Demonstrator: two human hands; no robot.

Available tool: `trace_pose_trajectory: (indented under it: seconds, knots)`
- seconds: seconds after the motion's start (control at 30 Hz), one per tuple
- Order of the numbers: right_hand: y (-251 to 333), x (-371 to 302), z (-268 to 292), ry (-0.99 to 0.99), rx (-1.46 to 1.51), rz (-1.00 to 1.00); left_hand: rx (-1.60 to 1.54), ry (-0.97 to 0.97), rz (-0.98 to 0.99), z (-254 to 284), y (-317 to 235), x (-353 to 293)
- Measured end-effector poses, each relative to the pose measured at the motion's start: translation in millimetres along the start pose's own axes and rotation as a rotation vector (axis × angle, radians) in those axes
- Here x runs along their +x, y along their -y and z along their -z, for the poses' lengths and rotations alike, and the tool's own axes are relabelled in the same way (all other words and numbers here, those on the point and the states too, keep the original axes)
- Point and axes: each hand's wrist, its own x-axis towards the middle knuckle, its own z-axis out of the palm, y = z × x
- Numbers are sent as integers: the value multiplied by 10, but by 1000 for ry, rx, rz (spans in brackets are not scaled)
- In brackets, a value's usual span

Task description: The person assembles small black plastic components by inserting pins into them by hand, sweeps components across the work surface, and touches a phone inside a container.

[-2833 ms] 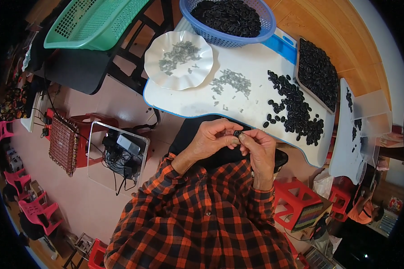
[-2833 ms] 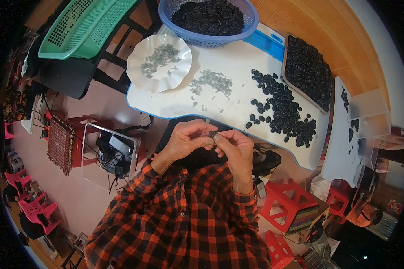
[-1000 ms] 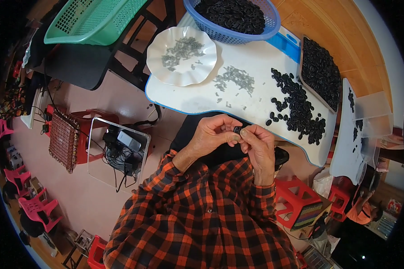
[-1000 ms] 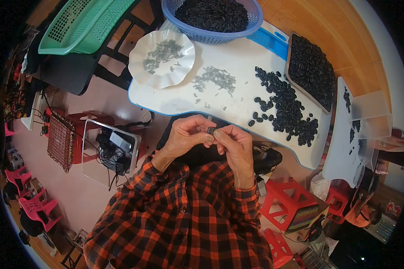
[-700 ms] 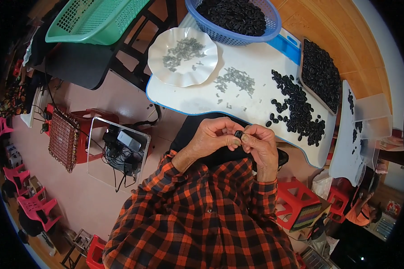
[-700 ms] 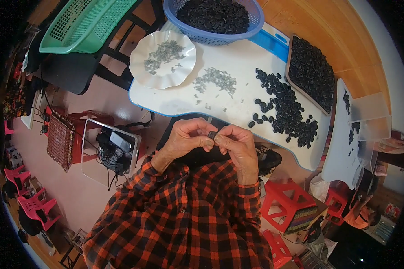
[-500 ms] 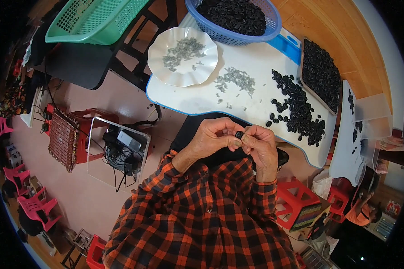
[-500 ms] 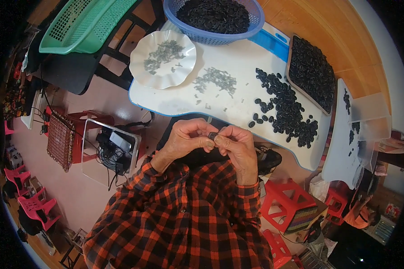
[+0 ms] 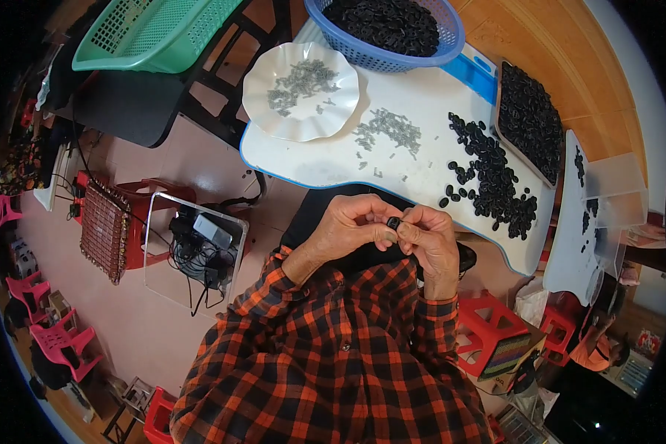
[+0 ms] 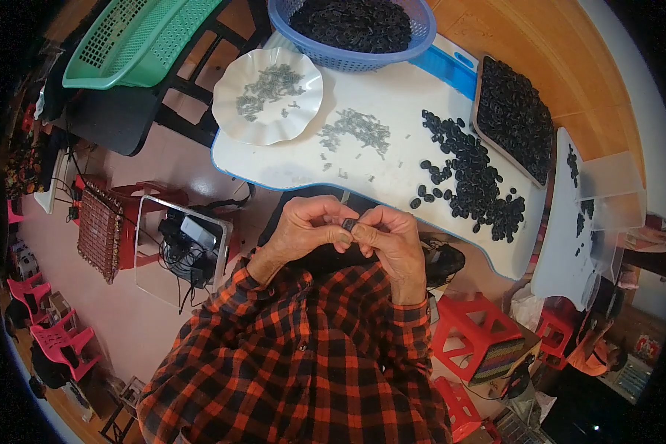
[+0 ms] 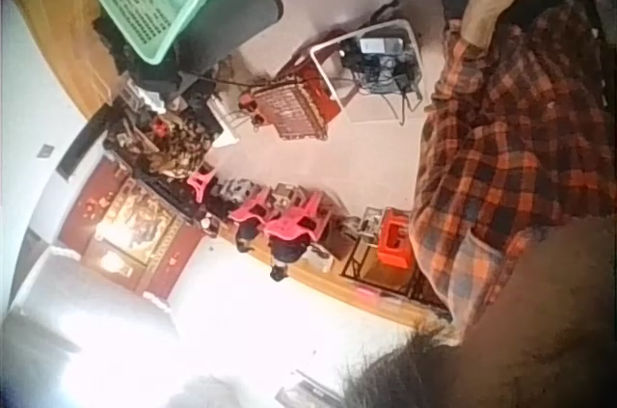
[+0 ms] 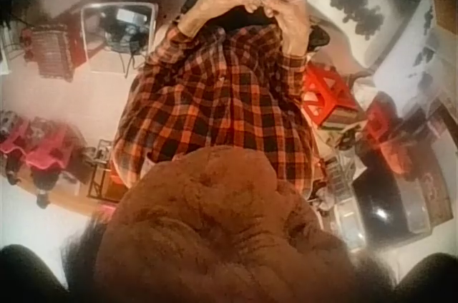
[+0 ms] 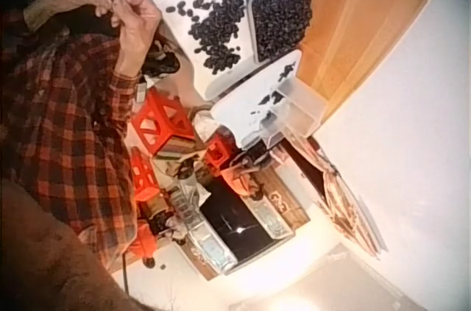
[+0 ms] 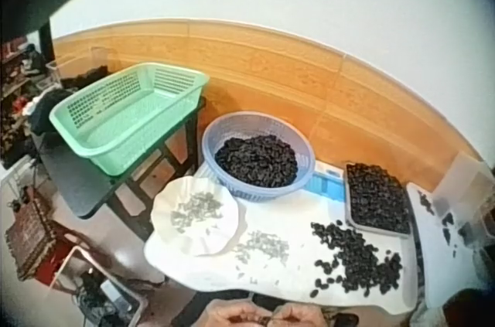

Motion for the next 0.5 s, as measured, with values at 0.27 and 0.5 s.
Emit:
trace_pose_trajectory:
  seconds: [0.27,0.5]
  knots:
    - [-42,20,70,40,19,3,10,16,7,8,-14,6]
    - [-47,27,62,61,69,-44,-29,39,13,31,5,-8]
